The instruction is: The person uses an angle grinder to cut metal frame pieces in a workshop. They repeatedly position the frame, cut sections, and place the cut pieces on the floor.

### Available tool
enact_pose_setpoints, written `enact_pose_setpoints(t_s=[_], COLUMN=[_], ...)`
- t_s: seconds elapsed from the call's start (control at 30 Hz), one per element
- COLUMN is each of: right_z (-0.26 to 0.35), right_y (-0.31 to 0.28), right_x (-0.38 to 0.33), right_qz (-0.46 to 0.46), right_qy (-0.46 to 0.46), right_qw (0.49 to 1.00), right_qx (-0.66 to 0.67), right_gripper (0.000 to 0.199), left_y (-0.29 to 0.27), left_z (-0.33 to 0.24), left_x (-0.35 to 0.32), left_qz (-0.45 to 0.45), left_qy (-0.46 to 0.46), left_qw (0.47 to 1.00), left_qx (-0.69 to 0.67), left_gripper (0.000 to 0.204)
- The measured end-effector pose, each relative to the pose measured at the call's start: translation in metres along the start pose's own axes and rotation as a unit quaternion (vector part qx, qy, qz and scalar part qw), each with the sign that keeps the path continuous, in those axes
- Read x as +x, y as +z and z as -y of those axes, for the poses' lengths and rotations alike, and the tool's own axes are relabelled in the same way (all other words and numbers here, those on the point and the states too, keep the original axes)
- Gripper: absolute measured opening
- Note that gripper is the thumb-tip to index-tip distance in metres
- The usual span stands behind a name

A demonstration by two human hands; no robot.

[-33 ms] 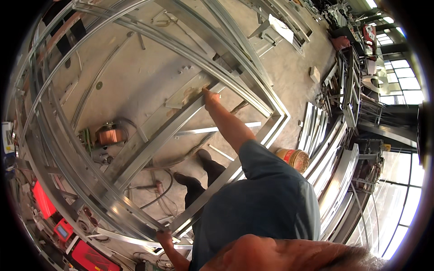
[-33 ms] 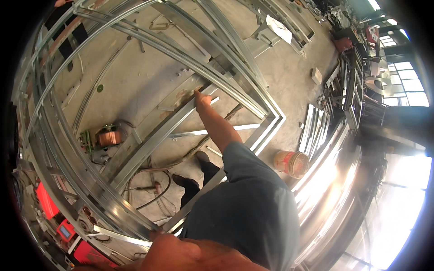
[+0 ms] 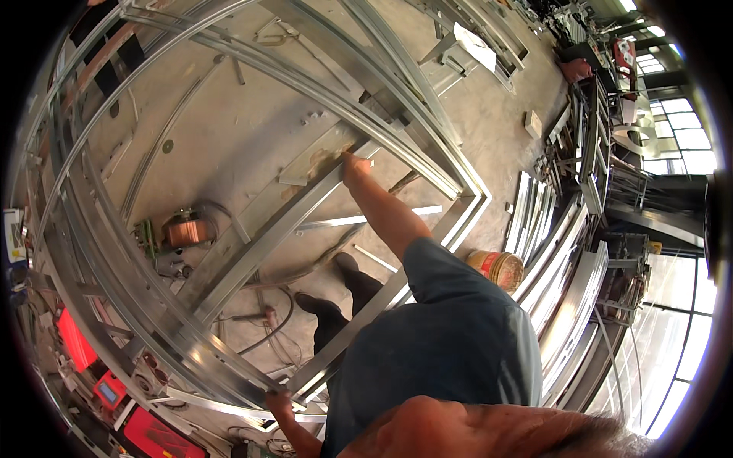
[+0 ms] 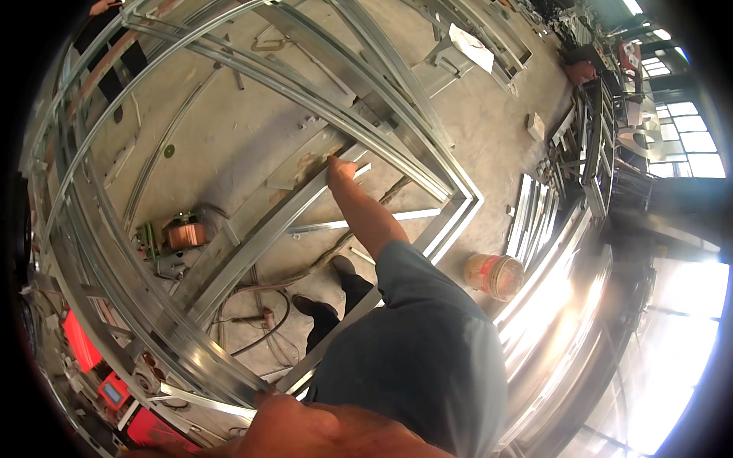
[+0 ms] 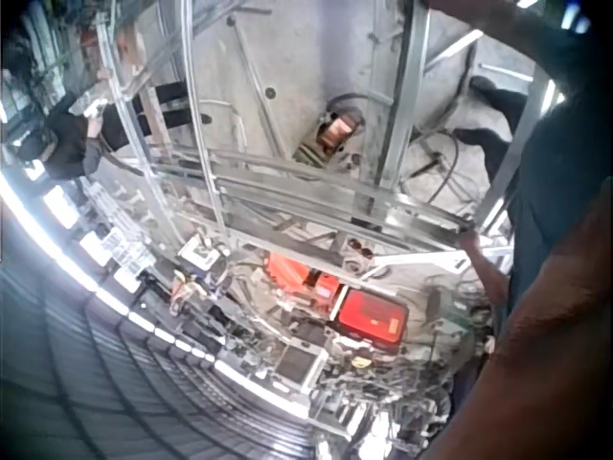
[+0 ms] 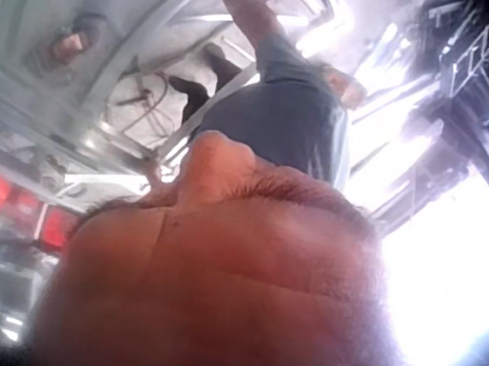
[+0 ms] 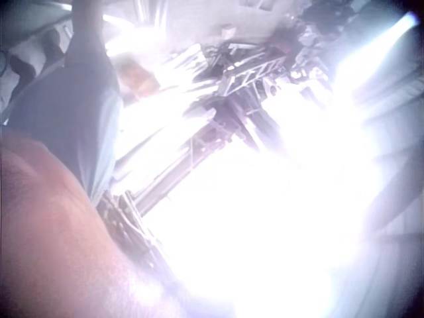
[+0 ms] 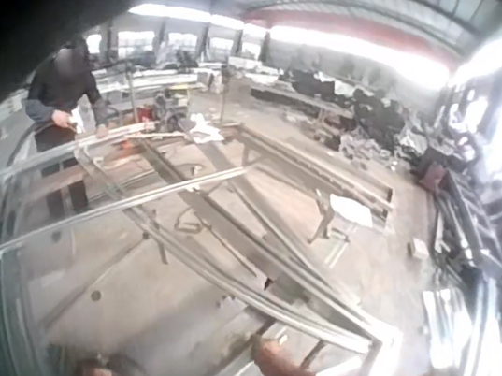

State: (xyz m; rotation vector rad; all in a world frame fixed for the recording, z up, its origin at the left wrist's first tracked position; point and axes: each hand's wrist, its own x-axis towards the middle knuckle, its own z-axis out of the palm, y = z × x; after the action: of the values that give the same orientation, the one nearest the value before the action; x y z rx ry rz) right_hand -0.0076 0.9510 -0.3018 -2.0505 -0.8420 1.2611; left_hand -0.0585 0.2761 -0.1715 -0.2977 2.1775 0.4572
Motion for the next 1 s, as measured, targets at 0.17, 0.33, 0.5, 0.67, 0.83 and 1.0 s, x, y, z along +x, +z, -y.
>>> enact_pose_setpoints(t_s=[0.17,0.33,0.5,0.67,0.83,1.0], right_z=[0.001,0.01,-0.009,-0.005,-0.014,0.003], right_y=[0.015,0.017,0.026,0.026,0.015,-0.021], right_x=[0.005,0.001,0.017,0.011,0.029,-0.045], right_qz=[-0.071,-0.025,-0.079,-0.038,0.011,0.027], right_qy=[0.056,0.054,-0.031,-0.037,-0.08,-0.428], right_qw=[0.996,0.997,0.992,0.984,0.977,0.856], right_qx=[-0.008,0.048,-0.093,-0.169,-0.195,-0.288], right_gripper=[0.057,0.065,0.096,0.118,0.115,0.096], left_y=[0.001,0.01,-0.001,-0.001,-0.005,0.009], left_z=[0.041,0.048,0.034,0.012,-0.004,0.008], left_x=[0.024,0.025,0.03,0.024,0.016,0.013], left_qz=[0.046,0.018,-0.01,-0.035,-0.062,-0.132], left_qy=[0.028,0.005,0.047,0.023,0.106,0.079], left_qw=[0.991,0.991,0.999,0.998,0.99,0.983], left_qx=[-0.124,-0.131,-0.005,0.042,0.073,0.098], left_gripper=[0.033,0.035,0.037,0.036,0.029,0.053])
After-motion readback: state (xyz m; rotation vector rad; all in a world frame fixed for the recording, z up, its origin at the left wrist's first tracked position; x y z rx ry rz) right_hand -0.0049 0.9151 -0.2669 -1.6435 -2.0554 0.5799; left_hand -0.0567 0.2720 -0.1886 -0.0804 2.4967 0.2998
